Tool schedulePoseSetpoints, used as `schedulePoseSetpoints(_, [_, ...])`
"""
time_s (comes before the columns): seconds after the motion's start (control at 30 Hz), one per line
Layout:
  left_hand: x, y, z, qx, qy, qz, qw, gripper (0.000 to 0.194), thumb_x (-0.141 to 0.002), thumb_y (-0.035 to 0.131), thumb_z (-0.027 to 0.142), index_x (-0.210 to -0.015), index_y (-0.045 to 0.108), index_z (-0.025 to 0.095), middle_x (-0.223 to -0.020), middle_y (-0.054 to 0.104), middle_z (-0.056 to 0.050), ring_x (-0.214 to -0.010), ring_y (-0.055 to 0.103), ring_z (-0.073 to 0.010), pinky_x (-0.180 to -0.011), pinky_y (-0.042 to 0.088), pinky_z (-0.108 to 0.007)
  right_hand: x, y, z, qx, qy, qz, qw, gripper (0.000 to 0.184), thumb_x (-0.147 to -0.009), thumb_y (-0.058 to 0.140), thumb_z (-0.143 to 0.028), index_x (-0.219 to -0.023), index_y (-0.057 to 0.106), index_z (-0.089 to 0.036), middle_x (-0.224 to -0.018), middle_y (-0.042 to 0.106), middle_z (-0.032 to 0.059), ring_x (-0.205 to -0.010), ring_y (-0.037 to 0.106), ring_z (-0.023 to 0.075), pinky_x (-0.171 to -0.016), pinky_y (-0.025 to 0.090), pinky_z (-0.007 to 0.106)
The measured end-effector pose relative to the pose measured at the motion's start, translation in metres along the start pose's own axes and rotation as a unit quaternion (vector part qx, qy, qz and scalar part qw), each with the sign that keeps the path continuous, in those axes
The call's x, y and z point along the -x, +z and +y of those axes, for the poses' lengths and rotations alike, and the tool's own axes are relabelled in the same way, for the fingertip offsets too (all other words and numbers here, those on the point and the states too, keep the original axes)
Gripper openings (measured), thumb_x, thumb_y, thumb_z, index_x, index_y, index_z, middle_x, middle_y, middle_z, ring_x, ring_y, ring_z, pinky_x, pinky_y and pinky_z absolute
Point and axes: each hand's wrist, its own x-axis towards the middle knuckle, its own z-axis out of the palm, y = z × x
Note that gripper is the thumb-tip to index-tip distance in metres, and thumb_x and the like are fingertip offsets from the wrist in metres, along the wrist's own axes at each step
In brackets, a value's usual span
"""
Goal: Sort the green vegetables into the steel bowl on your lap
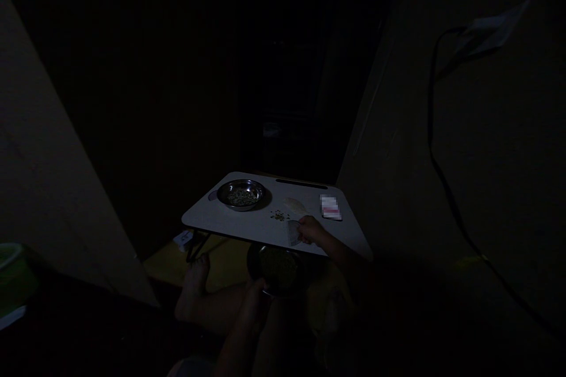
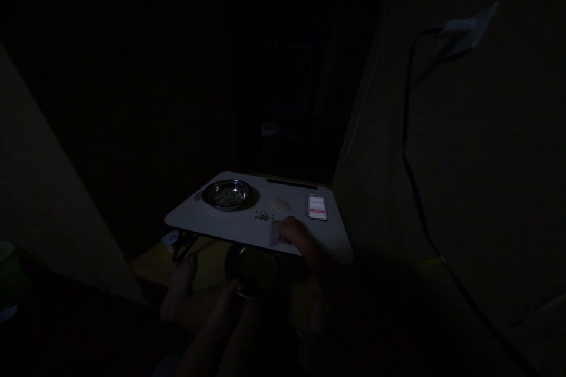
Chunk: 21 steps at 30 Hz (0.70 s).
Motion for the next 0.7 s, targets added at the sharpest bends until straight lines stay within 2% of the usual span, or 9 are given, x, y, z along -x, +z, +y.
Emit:
schedulePoseSetpoints(0.13, [-0.001, -0.002, 0.003, 0.019, -0.017, 0.007, 1.0, 0.011, -0.061, 0.046, 0.001, -0.062, 0.047, 0.012, -0.049, 0.027, 0.004, -0.052, 0.037, -0.0091, -0.065, 0.029, -0.025, -0.004, -0.009, 0.001, 0.013, -0.027, -0.011, 0.999, 0.016, -0.061, 0.045, -0.012, -0.073, 0.057, -0.012, -0.034, 0.046, -0.0046, -0.027, 0.04, 0.0062, -0.032, 0.028, 0.015])
schedulePoseSetpoints(0.3, [0.001, -0.007, 0.018, 0.077, -0.045, 0.006, 0.996, 0.012, -0.056, 0.046, -0.001, -0.059, 0.047, 0.011, -0.049, 0.032, 0.004, -0.051, 0.04, -0.0075, -0.061, 0.03, -0.022, -0.004, -0.015, -0.002, 0.022, -0.044, -0.001, 0.999, 0.017, -0.062, 0.045, -0.011, -0.073, 0.058, -0.011, -0.032, 0.044, -0.0057, -0.026, 0.038, 0.0055, -0.033, 0.028, 0.015])
schedulePoseSetpoints(0.43, [0.004, -0.013, 0.035, 0.127, -0.077, 0.002, 0.989, 0.016, -0.061, 0.04, 0.003, -0.051, 0.044, 0.015, -0.05, 0.043, -0.002, -0.059, 0.052, -0.0137, -0.057, 0.036, -0.024, -0.006, -0.018, -0.005, 0.041, -0.049, 0.014, 0.998, 0.02, -0.065, 0.045, -0.01, -0.078, 0.059, -0.01, -0.036, 0.047, -0.004, -0.029, 0.04, 0.0058, -0.034, 0.029, 0.015])
schedulePoseSetpoints(0.57, [0.008, -0.02, 0.052, 0.163, -0.114, -0.017, 0.98, 0.019, -0.058, 0.041, 0.0, -0.054, 0.044, 0.018, -0.058, 0.051, -0.007, -0.08, 0.055, -0.0197, -0.06, 0.041, -0.026, -0.006, -0.031, -0.009, 0.044, -0.097, 0.067, 0.992, 0.036, -0.07, 0.045, -0.01, -0.105, 0.053, -0.011, -0.063, 0.062, 0.0032, -0.046, 0.052, 0.0083, -0.043, 0.036, 0.017])
schedulePoseSetpoints(0.63, [0.01, -0.023, 0.061, 0.176, -0.133, -0.026, 0.975, 0.019, -0.059, 0.042, 0.0, -0.055, 0.044, 0.019, -0.062, 0.052, -0.008, -0.087, 0.054, -0.0212, -0.063, 0.042, -0.027, -0.004, -0.04, -0.01, 0.091, -0.153, 0.079, 0.981, 0.037, -0.071, 0.046, -0.012, -0.108, 0.052, -0.013, -0.082, 0.063, 0.0065, -0.063, 0.057, 0.0108, -0.053, 0.04, 0.018])
schedulePoseSetpoints(0.7, [0.012, -0.025, 0.067, 0.179, -0.143, -0.035, 0.973, 0.02, -0.06, 0.041, 0.001, -0.055, 0.042, 0.02, -0.063, 0.051, -0.009, -0.091, 0.052, -0.0219, -0.065, 0.043, -0.028, 0.0, -0.047, -0.01, 0.151, -0.211, 0.074, 0.963, 0.036, -0.072, 0.047, -0.013, -0.107, 0.053, -0.016, -0.1, 0.06, 0.007, -0.082, 0.056, 0.0125, -0.065, 0.04, 0.019])
